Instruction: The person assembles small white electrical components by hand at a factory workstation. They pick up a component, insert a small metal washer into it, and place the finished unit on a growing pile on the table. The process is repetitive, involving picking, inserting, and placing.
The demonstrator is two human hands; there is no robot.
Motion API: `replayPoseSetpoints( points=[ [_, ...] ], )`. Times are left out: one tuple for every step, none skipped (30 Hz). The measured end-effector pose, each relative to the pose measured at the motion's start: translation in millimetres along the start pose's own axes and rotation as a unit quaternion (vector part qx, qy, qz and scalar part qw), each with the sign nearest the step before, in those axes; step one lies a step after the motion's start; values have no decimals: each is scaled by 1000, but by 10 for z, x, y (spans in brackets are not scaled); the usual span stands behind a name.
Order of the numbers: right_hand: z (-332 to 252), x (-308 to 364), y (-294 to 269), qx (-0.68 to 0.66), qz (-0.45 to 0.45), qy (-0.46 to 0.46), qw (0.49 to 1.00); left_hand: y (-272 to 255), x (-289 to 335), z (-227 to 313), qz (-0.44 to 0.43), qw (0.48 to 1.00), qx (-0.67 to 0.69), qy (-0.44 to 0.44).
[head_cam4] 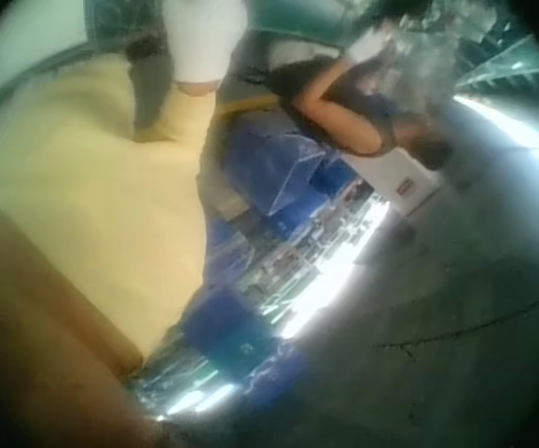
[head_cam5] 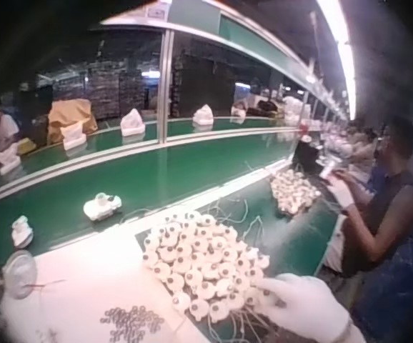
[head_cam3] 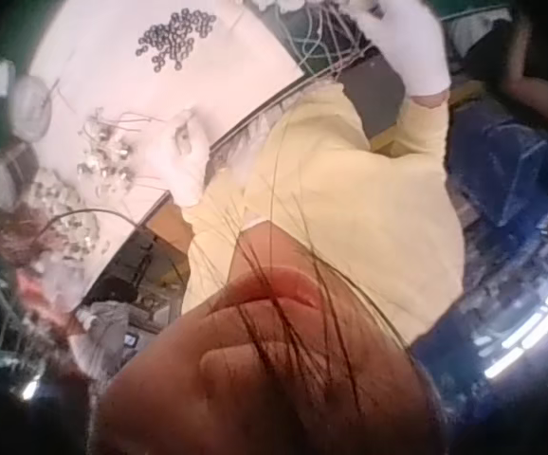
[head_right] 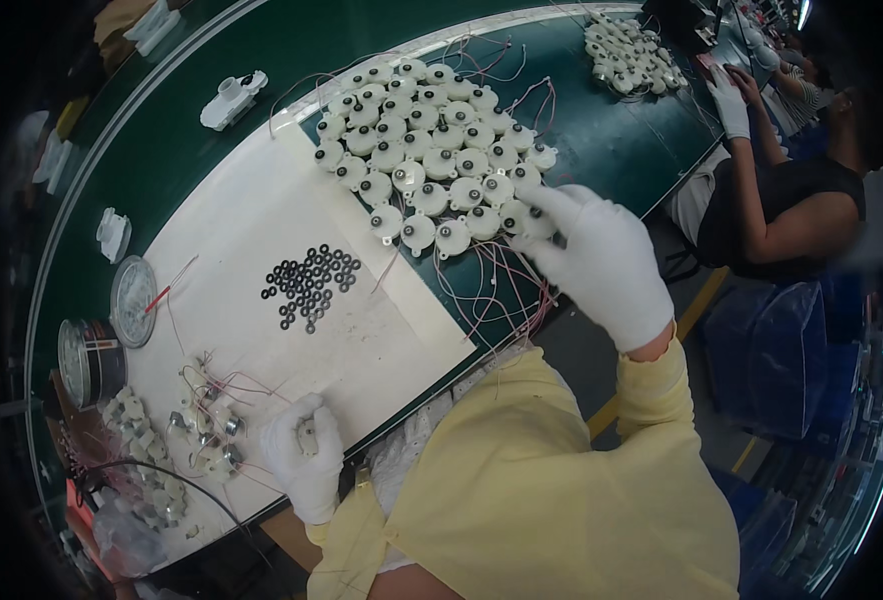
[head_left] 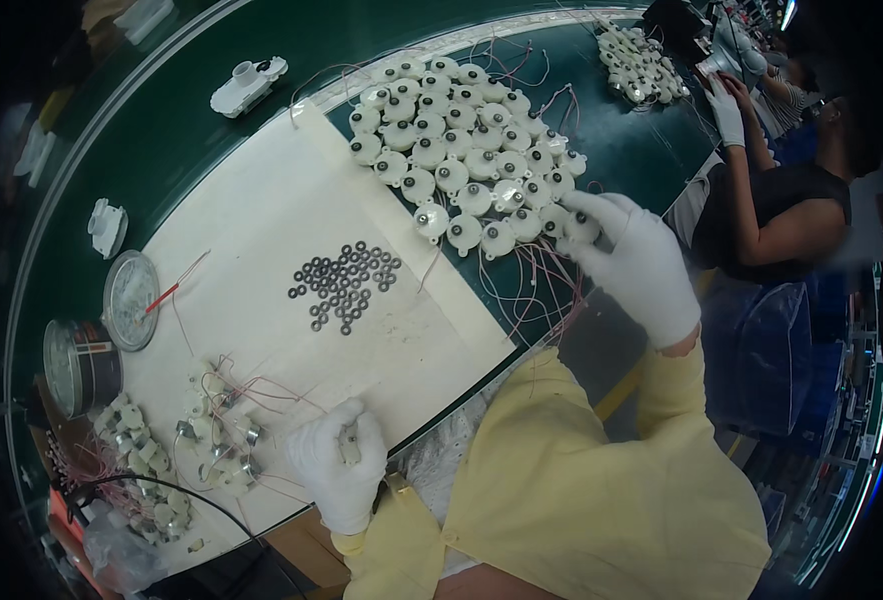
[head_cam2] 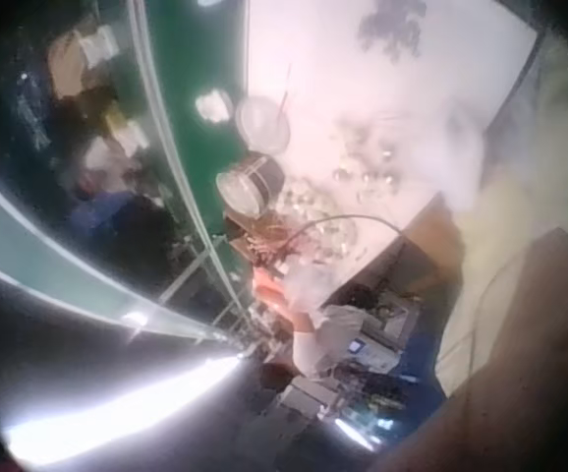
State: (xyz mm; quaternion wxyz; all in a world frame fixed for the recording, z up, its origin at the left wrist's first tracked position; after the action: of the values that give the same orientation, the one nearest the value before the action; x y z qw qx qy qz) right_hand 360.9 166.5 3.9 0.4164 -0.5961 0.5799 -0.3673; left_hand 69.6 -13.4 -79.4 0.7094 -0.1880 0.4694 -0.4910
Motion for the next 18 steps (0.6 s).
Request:
replayPoseSetpoints(
  points=[
    [137,-42,-4,36,37,-8,999,8,4,0,-3,1000,-2,-2],
    [260,-87,33,6,30,-16,999,14,7,1,-6,1000,-6,-6],
    [375,-132,81,-23,24,-26,999,22,0,6,-4,1000,-7,-3],
    [452,-158,138,-55,15,-36,998,19,-5,6,-4,1000,-10,-1],
    [485,-155,170,-63,10,-74,995,18,-10,9,-4,1000,-13,1],
    [524,-146,154,-99,-13,-55,993,23,-9,14,-4,1000,-16,0],
    [555,-141,127,-136,-38,-40,989,25,4,15,-3,1000,-22,-3],
    [562,-127,82,-172,-63,-26,983,26,15,14,-1,1000,-28,-8],
    [517,-93,-37,-162,-48,3,986,31,14,13,2,1000,-31,-7],
    [582,-121,-130,-139,9,-57,989,36,11,12,5,999,-34,-5],
    [543,-89,-312,-163,20,-11,986,39,7,10,5,999,-39,-3],
    [504,-56,-543,-214,67,-53,973,33,-5,5,2,1000,-31,-2],
    [476,13,-802,-254,117,-93,955,45,-46,-3,-2,1000,-17,2],
    [412,-76,-946,-295,163,-150,930,16,15,-9,-2,1000,-22,-10],
    [386,-170,-1047,-307,199,-183,912,3,51,-18,2,999,-23,-24],
    [384,-297,-1140,-313,237,-207,896,0,85,-22,5,999,-23,-35],
    [421,-440,-1213,-306,269,-209,889,10,92,-21,3,999,-16,-38],
    [491,-598,-1267,-292,293,-197,889,16,81,-5,-2,999,-18,-31]
  ],
)
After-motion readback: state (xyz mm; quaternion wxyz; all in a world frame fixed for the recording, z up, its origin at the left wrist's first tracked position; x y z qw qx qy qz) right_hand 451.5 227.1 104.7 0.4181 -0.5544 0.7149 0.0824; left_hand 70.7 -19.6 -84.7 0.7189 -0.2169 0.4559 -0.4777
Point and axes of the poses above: each hand's wrist, its own x-axis away from the middle knuckle, its own y-axis out of the palm, z = x × y, the point moved 1 cm from there along -x, towards the middle knuckle, and after that the axes turned 14 degrees about y, right-handed, at the moved point
